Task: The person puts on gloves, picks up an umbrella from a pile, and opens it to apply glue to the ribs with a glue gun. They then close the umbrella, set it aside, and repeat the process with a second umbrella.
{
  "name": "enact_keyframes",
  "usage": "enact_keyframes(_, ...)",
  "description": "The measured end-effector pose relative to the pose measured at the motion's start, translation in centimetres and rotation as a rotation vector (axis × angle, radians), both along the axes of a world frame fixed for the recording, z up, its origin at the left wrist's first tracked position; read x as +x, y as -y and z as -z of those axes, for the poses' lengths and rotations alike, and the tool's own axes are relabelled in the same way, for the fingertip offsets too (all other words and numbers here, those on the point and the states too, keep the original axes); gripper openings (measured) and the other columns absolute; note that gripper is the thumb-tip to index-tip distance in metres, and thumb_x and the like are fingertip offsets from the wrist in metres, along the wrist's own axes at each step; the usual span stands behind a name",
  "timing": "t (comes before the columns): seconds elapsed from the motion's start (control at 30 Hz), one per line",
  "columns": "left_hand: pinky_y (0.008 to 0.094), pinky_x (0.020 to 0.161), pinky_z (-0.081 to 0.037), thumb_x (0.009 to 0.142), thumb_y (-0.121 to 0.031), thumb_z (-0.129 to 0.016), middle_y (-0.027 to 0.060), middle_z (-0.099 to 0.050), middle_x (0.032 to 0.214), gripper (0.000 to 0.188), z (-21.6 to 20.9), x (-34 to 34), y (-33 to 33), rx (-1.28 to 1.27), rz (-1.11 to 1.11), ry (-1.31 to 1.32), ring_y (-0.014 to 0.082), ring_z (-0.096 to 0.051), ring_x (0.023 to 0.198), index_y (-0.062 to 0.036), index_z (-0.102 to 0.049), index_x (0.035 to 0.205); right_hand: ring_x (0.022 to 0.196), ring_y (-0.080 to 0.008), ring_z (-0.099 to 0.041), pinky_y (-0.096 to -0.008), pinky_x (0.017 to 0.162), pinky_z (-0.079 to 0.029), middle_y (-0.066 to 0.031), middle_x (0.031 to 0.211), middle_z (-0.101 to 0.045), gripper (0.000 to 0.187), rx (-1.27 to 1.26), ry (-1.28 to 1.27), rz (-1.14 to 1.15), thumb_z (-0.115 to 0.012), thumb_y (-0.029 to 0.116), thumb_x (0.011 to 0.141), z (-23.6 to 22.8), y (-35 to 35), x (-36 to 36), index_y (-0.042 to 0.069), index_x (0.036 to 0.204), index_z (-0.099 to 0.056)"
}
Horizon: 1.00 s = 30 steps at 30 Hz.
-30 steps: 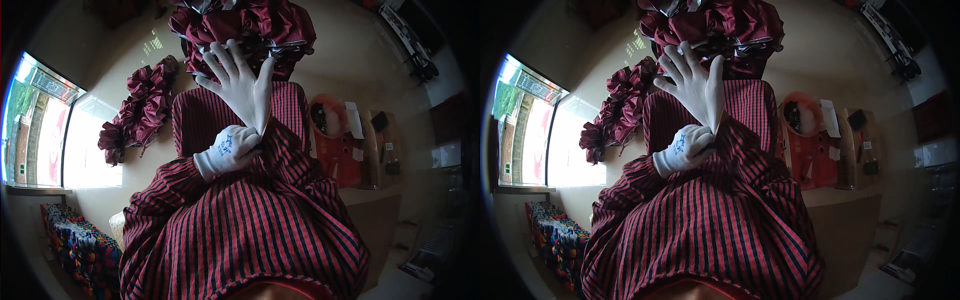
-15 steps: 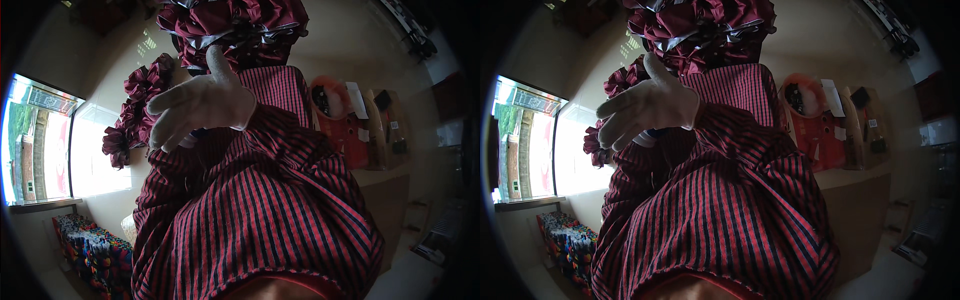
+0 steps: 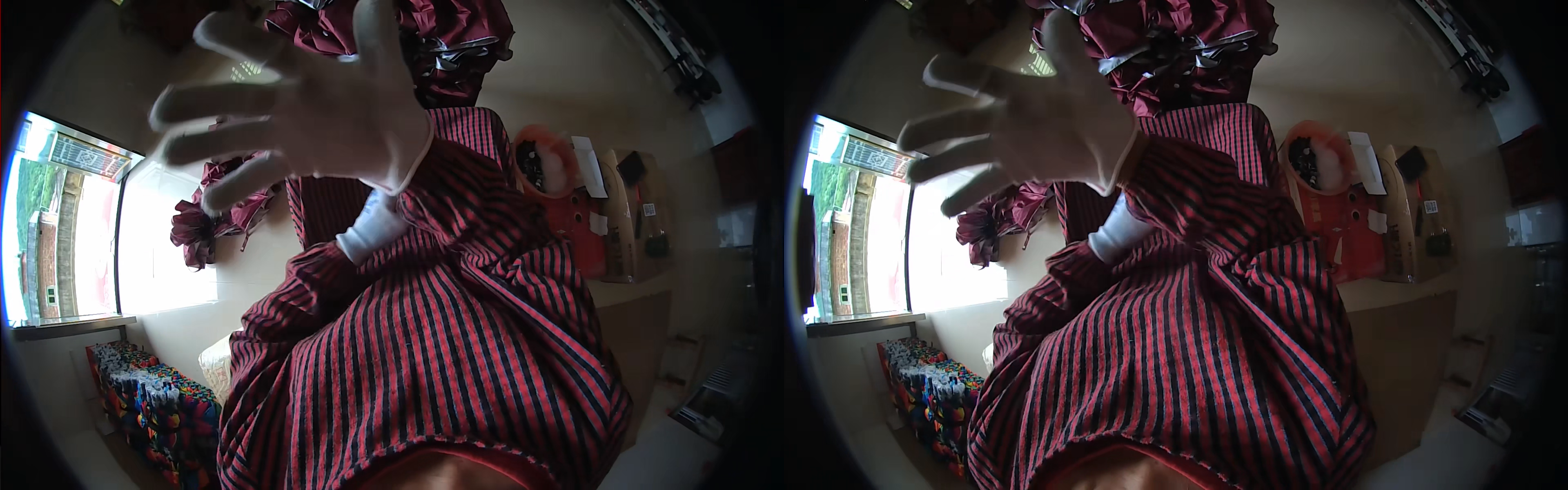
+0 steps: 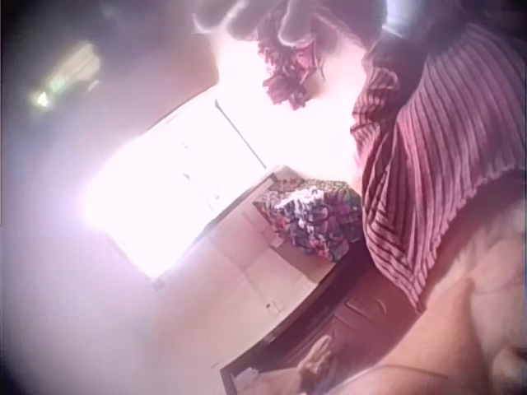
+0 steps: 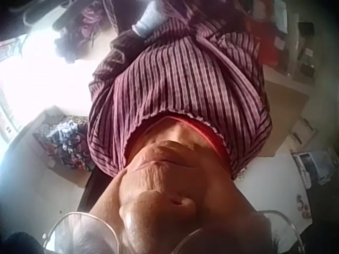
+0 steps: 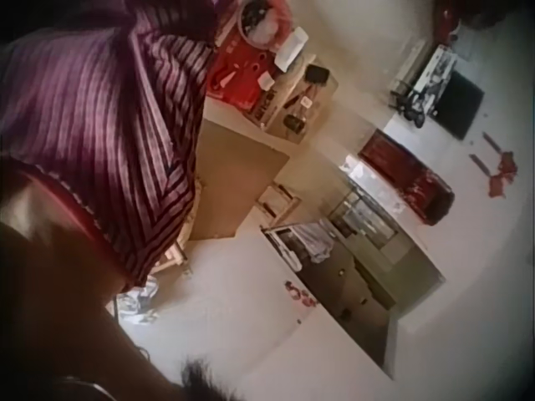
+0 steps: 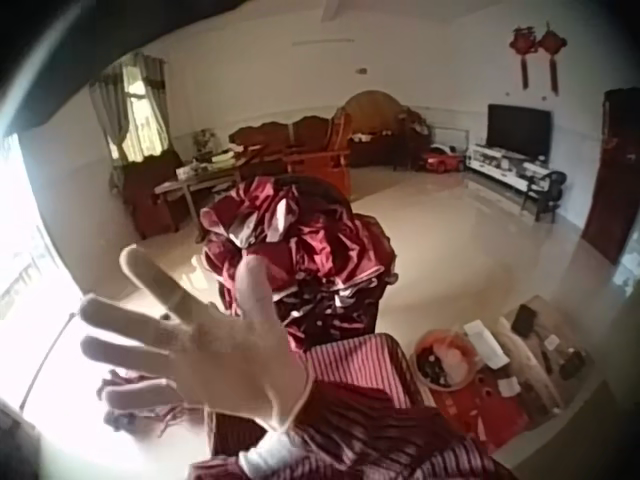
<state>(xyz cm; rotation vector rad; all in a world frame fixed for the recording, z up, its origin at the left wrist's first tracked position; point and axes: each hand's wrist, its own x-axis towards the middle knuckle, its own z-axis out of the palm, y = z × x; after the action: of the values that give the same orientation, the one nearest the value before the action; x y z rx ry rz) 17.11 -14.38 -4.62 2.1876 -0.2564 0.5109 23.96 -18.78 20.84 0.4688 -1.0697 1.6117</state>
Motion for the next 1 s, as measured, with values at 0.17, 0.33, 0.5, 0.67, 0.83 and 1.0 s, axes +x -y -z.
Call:
enact_keyframes(0.17,0.0272,0.099,-0.041,0.092,-0.007,-0.058,0.0063,-0.056,0.126,0.052,-14.2,0.4,-3.0,-0.939,-0.009,0.030,0.0119,-0.052,0.115,0.0029,-0.041,0.140,0.125,-0.0343,-0.048,-0.0471,0.107,-0.041,-0.0284,0.129,-0.050,0.048,-0.051,-0.609,0.456,-0.059,0.031,0.093,0.8,0.0,4.0,-0.006,0.121,-0.049)
enact_keyframes(0.33,0.0240,0.077,-0.047,0.086,-0.006,-0.065,-0.0006,-0.064,0.094,0.038,-15.2,0.8,-0.9,-0.615,-0.081,-0.019,0.0061,-0.055,0.085,0.0017,-0.056,0.122,0.137,-0.0388,-0.032,-0.0525,0.117,-0.023,-0.0314,0.145,-0.030,0.091,-0.026,-0.964,0.394,-0.068,0.027,0.086,3.7,-1.8,7.0,-0.006,0.146,-0.009)
enact_keyframes(0.5,0.0236,0.076,-0.047,0.084,-0.006,-0.064,-0.0004,-0.064,0.090,0.032,-16.5,2.1,-1.2,-0.360,-0.199,0.067,0.0048,-0.054,0.083,0.0025,-0.060,0.114,0.137,-0.0378,-0.032,-0.0526,0.117,-0.025,-0.0294,0.146,-0.030,0.097,-0.036,-0.953,0.450,-0.073,0.020,0.081,5.4,-2.6,8.1,-0.003,0.148,-0.007)
enact_keyframes(0.67,0.0312,0.069,-0.049,0.080,-0.008,-0.064,0.0146,-0.064,0.080,0.020,-17.6,2.8,-2.5,-0.026,-0.251,0.143,0.0221,-0.062,0.074,0.0009,-0.062,0.098,0.139,-0.0383,-0.029,-0.0542,0.117,-0.024,-0.0277,0.147,-0.030,0.095,0.008,-0.954,0.385,-0.073,0.021,0.081,5.1,-2.5,7.7,-0.002,0.147,-0.009)
enact_keyframes(0.83,0.0400,0.060,-0.048,0.077,-0.012,-0.061,0.0187,-0.057,0.071,0.014,-17.0,2.6,-2.6,0.194,-0.035,0.149,0.0387,-0.060,0.067,-0.0011,-0.060,0.084,0.138,-0.0366,-0.031,-0.0541,0.115,-0.027,-0.0246,0.148,-0.032,0.078,-0.111,-0.876,0.449,-0.068,0.030,0.087,4.4,-1.2,6.7,0.001,0.145,-0.025)
enact_keyframes(1.0,0.0427,0.056,-0.044,0.075,-0.010,-0.058,0.0189,-0.053,0.064,0.012,-12.4,0.7,-0.3,-0.004,0.126,0.031,0.0406,-0.053,0.060,0.0005,-0.057,0.082,0.126,-0.0345,-0.047,-0.0549,0.101,-0.040,-0.0198,0.139,-0.045,0.068,-0.397,-0.681,0.582,-0.042,0.060,0.091,1.8,-0.6,5.6,0.015,0.141,-0.037)
